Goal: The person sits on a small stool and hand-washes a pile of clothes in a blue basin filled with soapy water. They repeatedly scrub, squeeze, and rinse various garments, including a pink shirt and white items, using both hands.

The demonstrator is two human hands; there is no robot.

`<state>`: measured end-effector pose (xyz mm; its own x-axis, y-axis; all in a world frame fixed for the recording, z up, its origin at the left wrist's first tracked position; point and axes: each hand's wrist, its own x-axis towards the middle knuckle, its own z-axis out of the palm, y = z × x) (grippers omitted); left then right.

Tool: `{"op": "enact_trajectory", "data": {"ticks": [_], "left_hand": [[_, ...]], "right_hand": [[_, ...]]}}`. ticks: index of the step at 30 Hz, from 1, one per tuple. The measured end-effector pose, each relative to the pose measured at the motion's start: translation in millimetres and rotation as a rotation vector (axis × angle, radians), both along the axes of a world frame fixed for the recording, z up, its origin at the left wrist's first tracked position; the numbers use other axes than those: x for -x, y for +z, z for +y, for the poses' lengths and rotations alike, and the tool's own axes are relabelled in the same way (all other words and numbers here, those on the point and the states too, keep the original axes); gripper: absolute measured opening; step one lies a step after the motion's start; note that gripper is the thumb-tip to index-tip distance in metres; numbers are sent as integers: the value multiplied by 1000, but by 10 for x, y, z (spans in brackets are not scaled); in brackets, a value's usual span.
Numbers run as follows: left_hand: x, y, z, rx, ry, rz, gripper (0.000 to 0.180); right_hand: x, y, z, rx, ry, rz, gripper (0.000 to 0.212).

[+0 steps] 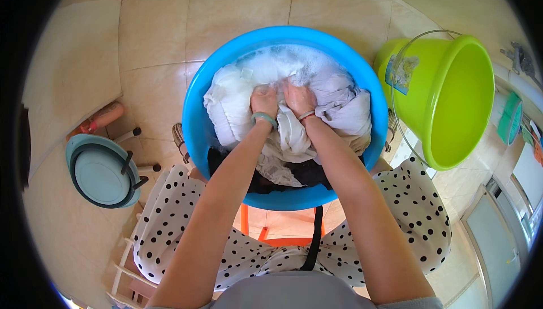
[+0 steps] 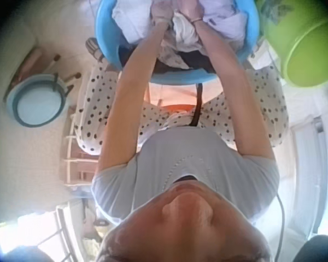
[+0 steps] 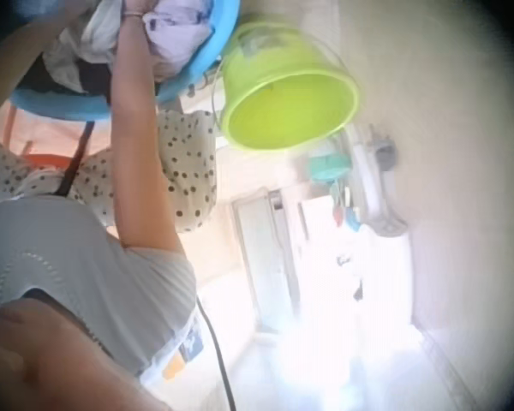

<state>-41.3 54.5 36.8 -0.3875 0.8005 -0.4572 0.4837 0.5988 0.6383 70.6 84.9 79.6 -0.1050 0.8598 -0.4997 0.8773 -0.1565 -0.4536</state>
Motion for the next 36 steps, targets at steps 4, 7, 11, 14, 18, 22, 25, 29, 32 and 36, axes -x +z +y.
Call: {"op": "enact_trajectory", "data": {"ticks": [4,7,11,14,18,22,25,29,32,36], "left_hand": [[-101,-58,157,249,-1021,711,22],[3,50,302,235,-1323,666,24],[105,247,148,208,-95,-615,18],[-106,530,-162,79,528,-1166,23],[-450,1282,-191,1,597,-1291,33],[-569,1614,-131,271,759,-1211,38],[-200,1147,-322,231,592,-1381,30],[-152,1438,-159,256,26,-585,24],[-486,1386,-391,184,643,-950,24],[-558,1620,-283,261,753,-1126,25]], "right_hand": [[-99,-521,-29,-200,53,-144,25],[-196,-483,16,29,211,-211,23],[-96,622,-69,-283,-6,419,22],[22,1449,-379,-299,150,512,10],[-108,1069,-153,-429,187,299,24],[-149,897,71,-170,-66,81,28],[57,1425,-287,-311,145,284,25],[146,1619,-588,-316,-35,446,23],[-181,1105,-199,-168,24,217,27],[-148,1246,-250,-244,3,123,29]]}}
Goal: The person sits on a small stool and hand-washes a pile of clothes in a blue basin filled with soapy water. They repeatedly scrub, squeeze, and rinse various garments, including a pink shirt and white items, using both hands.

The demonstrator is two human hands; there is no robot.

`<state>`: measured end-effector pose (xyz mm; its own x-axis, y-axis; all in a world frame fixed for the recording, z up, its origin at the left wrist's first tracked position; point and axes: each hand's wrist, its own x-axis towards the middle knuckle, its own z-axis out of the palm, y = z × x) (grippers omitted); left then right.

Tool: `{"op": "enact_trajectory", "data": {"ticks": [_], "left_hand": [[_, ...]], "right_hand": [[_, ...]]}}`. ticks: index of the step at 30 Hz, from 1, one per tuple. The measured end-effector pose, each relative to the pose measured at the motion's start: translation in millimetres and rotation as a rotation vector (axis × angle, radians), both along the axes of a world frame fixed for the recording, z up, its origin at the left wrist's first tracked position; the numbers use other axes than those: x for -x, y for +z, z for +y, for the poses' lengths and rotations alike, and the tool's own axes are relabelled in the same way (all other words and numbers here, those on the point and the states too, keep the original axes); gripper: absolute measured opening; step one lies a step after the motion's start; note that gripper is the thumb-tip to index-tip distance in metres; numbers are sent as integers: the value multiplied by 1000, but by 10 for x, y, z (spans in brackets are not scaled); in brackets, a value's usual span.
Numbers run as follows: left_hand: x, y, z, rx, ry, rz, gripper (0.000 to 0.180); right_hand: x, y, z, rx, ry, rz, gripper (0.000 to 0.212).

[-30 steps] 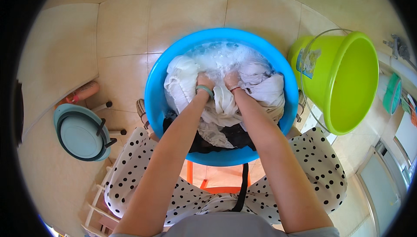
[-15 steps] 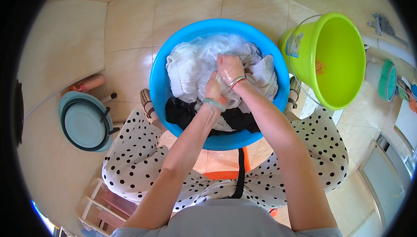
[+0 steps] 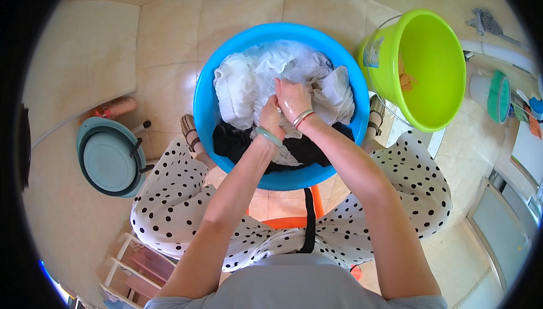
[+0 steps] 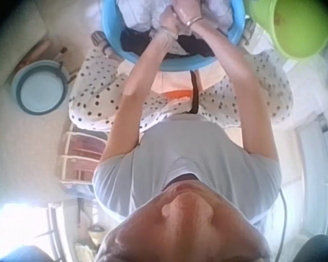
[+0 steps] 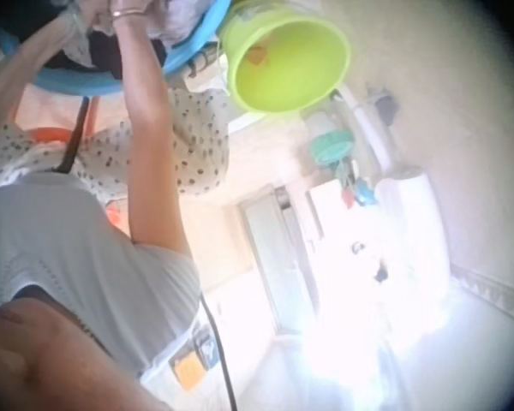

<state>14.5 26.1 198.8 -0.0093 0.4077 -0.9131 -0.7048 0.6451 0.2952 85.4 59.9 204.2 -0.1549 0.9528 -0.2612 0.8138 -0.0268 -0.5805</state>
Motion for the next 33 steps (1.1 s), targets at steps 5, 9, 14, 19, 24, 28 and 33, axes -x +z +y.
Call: {"op": "enact_trajectory", "data": {"ticks": [5,9,14,19,24,28,33], "left_hand": [[401,-396,-91,-409,96,-718,27],[-44,97,-190,-137,21,5,27],[36,87,-156,-83,7,-39,26],[261,-61,-387,-498,192,-377,27],[-89,25,-298,-42,4,-148,33],[-1,324,-94,-8,-156,32,38],[362,-549,-456,-503,-665,379,39]], "right_hand": [[347,521,-414,-308,136,215,24],[-43,75,47,-105,137,-1,23],[18,191,-51,-177,18,10,20],[239,460,-248,-210,123,57,24],[-85,-56,105,-28,-47,-124,33],[63,234,-120,-103,-17,42,31],[394,542,-410,-224,59,171,31]]}}
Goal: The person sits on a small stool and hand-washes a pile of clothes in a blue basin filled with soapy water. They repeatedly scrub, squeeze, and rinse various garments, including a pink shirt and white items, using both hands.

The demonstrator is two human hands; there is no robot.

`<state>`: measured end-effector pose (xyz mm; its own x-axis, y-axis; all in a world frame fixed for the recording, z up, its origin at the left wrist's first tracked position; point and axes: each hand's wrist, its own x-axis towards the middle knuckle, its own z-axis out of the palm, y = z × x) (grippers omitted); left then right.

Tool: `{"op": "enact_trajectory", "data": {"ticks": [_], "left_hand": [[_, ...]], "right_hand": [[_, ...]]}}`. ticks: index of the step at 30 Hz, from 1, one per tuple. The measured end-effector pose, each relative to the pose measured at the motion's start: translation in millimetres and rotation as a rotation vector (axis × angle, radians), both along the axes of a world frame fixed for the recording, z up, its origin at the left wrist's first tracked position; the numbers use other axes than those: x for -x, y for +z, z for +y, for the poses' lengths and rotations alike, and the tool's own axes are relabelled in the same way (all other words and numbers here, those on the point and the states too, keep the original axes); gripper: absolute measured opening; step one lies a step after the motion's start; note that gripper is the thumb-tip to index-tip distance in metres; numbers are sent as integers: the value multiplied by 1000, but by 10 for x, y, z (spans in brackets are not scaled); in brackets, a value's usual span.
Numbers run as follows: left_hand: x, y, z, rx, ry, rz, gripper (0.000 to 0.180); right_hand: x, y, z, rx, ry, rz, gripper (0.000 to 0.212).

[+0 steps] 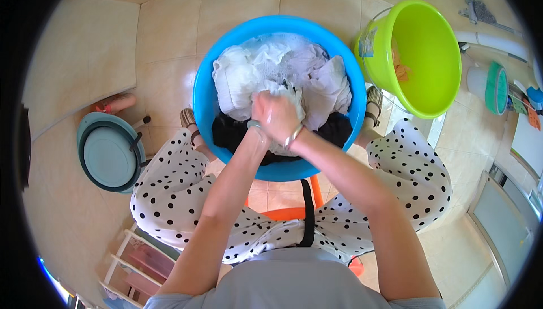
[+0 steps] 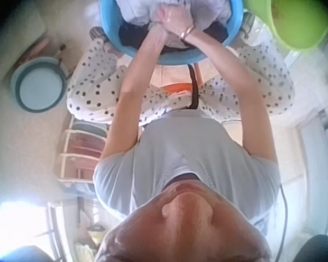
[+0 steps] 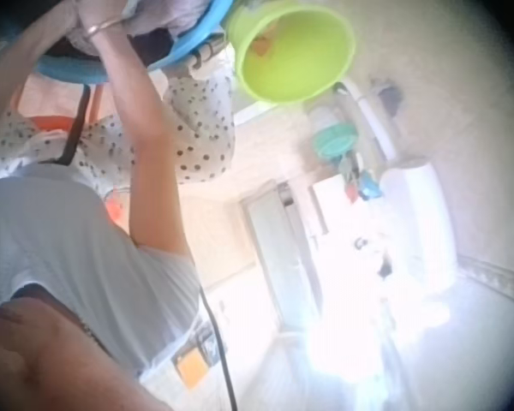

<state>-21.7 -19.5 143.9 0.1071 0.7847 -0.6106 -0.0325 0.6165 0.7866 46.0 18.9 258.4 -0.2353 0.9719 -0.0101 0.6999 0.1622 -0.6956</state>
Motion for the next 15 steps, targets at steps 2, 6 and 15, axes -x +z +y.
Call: {"op": "enact_trajectory", "data": {"ticks": [2,6,15], "left_hand": [[-430,819,312,573,710,-569,39],[-489,722,276,570,610,-528,38],[-350,785,269,493,676,-565,41]], "right_hand": [[-431,-387,362,77,-65,-160,37],[-468,-566,431,58,-179,-259,37],[-346,-336,261,24,71,-161,31]]}}
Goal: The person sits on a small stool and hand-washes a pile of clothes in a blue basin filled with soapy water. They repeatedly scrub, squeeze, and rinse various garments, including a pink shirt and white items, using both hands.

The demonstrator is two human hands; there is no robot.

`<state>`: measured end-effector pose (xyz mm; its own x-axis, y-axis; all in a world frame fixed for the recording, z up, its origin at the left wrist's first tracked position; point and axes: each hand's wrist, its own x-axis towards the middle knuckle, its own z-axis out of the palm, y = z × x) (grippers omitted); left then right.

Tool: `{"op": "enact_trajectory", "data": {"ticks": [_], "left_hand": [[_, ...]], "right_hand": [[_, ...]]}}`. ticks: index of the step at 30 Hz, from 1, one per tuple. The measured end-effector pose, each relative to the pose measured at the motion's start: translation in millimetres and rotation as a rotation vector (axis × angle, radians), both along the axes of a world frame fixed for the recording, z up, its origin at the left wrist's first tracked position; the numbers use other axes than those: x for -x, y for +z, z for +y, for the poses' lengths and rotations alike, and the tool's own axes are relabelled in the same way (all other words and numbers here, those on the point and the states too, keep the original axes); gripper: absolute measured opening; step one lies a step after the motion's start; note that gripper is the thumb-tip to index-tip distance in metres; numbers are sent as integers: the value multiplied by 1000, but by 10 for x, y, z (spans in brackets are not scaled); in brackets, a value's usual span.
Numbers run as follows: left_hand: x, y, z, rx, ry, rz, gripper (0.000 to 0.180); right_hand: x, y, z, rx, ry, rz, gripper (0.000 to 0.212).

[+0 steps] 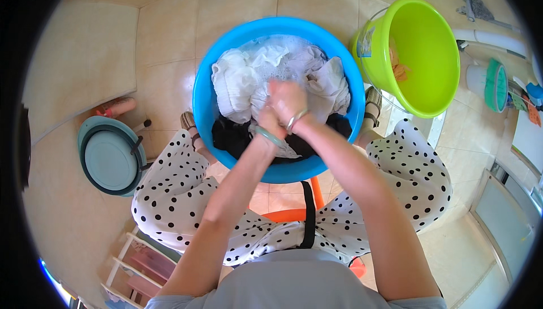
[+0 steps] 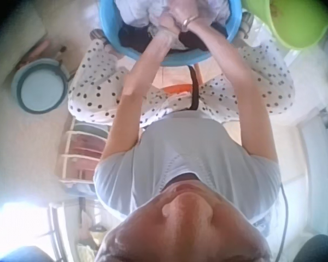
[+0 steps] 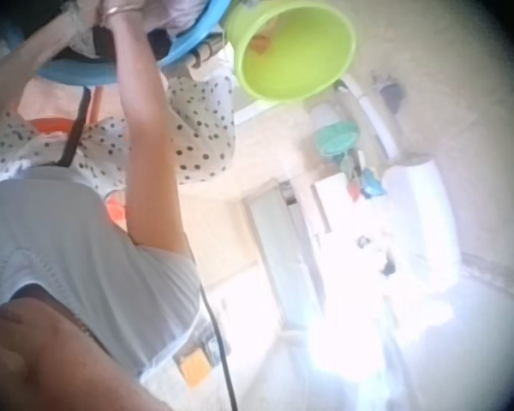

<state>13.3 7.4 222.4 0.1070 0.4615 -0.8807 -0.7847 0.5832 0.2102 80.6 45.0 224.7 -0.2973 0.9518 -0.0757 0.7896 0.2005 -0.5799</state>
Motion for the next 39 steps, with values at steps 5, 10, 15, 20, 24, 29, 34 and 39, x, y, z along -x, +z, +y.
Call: {"op": "enact_trajectory", "data": {"ticks": [5,10,15,20,24,29,34,39], "left_hand": [[-126,4,-22,93,-62,29,39],[225,-468,-260,-562,229,-290,39],[-162,23,-18,77,-103,94,33],[-41,-207,-89,69,-76,122,36],[74,-452,-227,-32,24,-13,36],[-107,-25,-80,82,-120,156,28],[121,-154,-67,-145,17,-73,24],[-29,-58,-46,-142,157,-183,28]], "right_hand": [[-92,-248,103,102,-273,-92,29],[420,643,-382,-27,-168,214,27],[-147,-219,55,115,-138,-156,33],[59,68,-130,151,-178,-31,32],[323,320,-394,30,-130,220,35],[-144,-262,83,138,-238,-128,40],[139,424,-141,-22,-81,208,41],[58,-15,-68,105,-126,-3,34]]}}
